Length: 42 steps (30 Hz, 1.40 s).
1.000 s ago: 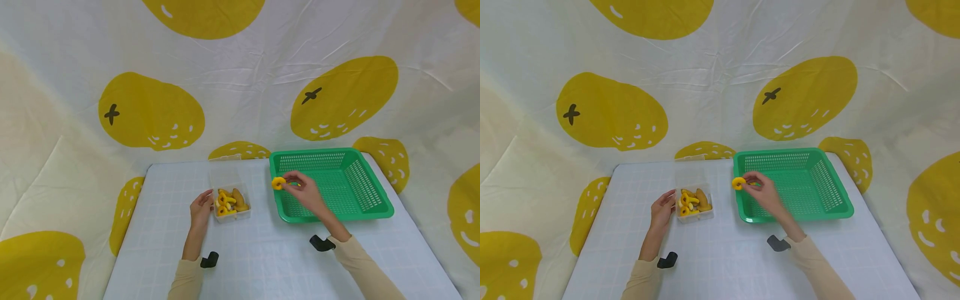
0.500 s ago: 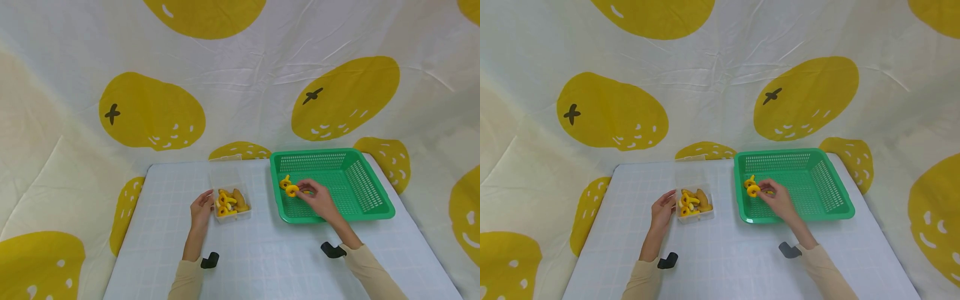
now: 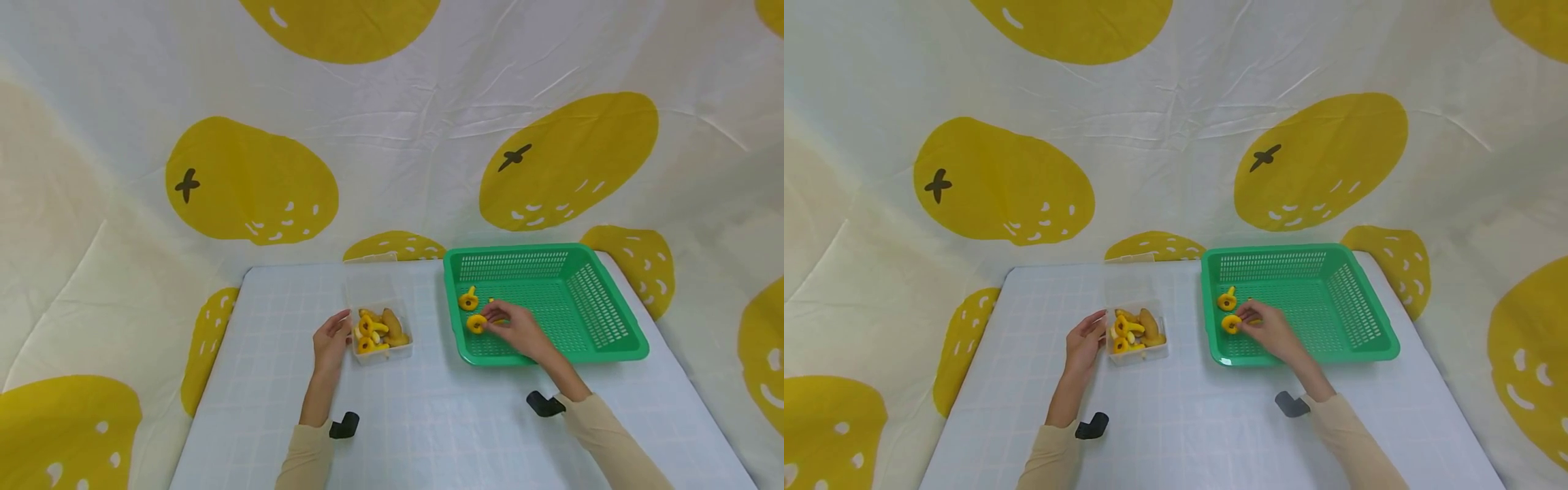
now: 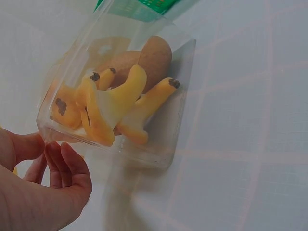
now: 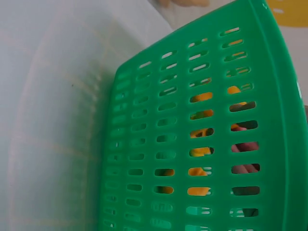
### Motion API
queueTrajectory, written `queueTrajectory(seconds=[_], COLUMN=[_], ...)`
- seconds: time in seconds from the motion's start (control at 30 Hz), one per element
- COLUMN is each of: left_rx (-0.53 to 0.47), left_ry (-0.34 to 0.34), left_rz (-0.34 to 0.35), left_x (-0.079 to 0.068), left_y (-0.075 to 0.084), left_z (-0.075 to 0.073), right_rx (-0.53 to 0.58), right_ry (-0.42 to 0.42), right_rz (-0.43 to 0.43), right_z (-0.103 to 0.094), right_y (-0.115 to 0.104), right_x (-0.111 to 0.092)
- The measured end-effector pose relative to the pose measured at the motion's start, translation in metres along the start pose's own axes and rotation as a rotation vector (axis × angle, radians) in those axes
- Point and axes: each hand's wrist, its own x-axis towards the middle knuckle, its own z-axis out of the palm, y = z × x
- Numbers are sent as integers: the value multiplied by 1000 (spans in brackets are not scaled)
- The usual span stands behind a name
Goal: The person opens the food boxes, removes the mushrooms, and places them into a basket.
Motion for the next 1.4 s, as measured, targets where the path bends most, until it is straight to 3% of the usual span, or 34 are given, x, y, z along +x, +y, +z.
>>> queueTrajectory(seconds=[0.23,0.47,0.83,1.0,1.13,1.4], left_rx=[3,-5,-28,-79,-113,-88], left_ry=[-10,-11,-1,16,12,-12], left_rz=[-1,9,-48,-98,-143,-151], left_x=[-1,-1,-3,-3,-2,-2], left_y=[0,0,1,7,11,11], left_z=[-1,0,0,3,3,1], right_rx=[-51,-37,-45,-29,-6,60], right_ry=[-115,-159,-326,-319,-251,-167], right_rz=[4,-6,-21,-29,-37,-38], right_z=[1,2,-1,-1,0,5], right_y=[3,7,7,3,-7,-30], right_x=[6,11,8,10,11,17])
